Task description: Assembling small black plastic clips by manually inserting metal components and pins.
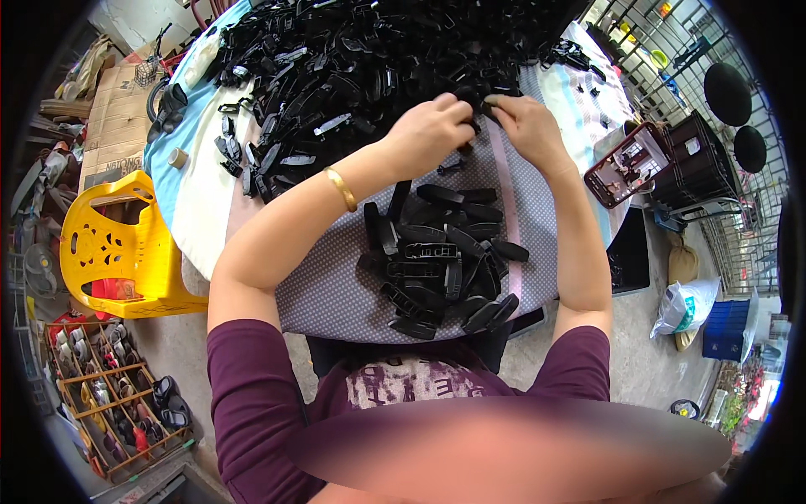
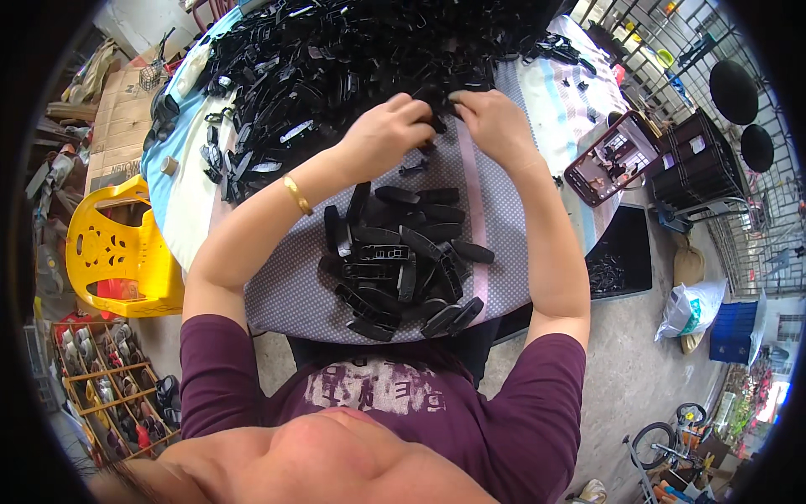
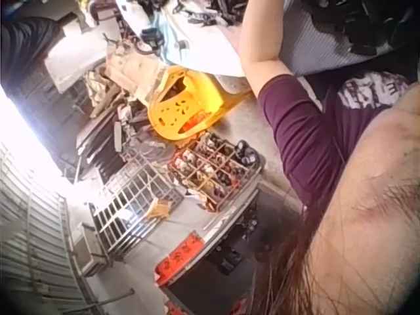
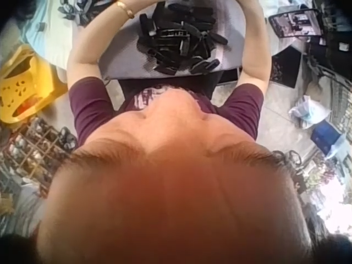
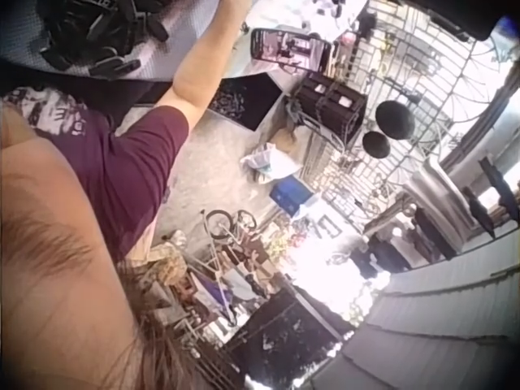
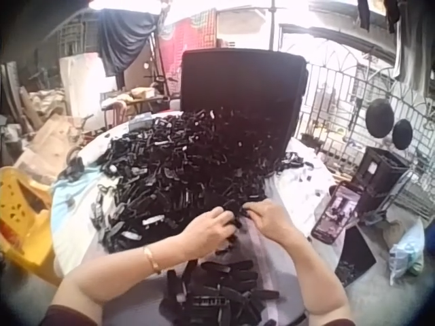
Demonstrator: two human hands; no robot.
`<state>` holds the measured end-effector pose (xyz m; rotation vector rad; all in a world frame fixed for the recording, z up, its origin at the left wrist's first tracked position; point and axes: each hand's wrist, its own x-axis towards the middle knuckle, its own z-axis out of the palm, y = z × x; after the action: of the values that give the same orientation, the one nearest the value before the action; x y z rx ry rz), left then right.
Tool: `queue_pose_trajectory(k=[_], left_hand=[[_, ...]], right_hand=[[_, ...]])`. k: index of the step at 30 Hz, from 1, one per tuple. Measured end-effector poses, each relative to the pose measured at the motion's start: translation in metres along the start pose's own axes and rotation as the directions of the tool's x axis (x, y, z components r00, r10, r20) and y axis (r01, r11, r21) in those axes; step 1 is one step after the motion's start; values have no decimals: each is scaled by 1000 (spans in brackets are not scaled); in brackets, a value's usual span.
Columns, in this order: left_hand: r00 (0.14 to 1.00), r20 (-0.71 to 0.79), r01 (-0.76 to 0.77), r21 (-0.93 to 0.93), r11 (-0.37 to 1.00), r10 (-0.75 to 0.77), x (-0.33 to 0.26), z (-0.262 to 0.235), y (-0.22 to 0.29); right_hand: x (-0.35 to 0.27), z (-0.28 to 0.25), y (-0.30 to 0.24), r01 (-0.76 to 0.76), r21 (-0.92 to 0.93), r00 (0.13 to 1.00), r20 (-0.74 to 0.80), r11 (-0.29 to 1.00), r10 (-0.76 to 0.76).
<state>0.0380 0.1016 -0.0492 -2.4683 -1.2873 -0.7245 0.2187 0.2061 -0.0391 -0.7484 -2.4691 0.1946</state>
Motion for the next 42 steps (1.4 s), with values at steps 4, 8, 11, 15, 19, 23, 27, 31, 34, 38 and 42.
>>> queue_pose_trajectory(k=[4, 8, 11, 15, 19, 23, 27, 31, 34, 38, 42], left_hand=[[844, -73, 366, -645, 671, -532, -12, -18, 1], [684, 234, 490, -849, 198, -691, -31, -37, 5], [691, 250, 432, -895, 109, -678, -40, -34, 7], [690, 261, 394, -918, 48, -675, -44, -28, 6], [653, 302, 330, -939, -99, -694, -44, -28, 17], [645, 305, 183, -952, -246, -701, -41, -31, 30], [637, 205, 226, -971, -75, -743, -43, -36, 30], [716, 200, 226, -973, -49, -669, -46, -40, 20], [738, 205, 302, -952, 44, -643, -47, -45, 17], [782, 111, 265, -950, 166, -614, -46, -48, 17], [758, 222, 395, -904, 161, -614, -43, -58, 14]], right_hand=[[-2, -1, -26, -251, 691, 968, 177, 678, 178], [-7, 3, -62, -203, 809, 979, 149, 552, 143], [-14, 11, -77, -203, 786, 977, 120, 584, 178], [-12, 9, -77, 35, 624, 997, -79, 781, 18], [-14, 16, -81, 149, 456, 976, -208, 877, -58], [-16, 19, -89, 233, 229, 931, -333, 945, -149], [-17, 17, -95, 212, 293, 952, -277, 932, -129], [-16, 14, -85, -43, 473, 999, -2, 880, 50], [-16, 11, -82, -37, 527, 987, 151, 849, -51], [-21, 16, -89, 154, 462, 988, -87, 873, -128], [-15, 10, -77, 24, 556, 980, 150, 831, -129]])
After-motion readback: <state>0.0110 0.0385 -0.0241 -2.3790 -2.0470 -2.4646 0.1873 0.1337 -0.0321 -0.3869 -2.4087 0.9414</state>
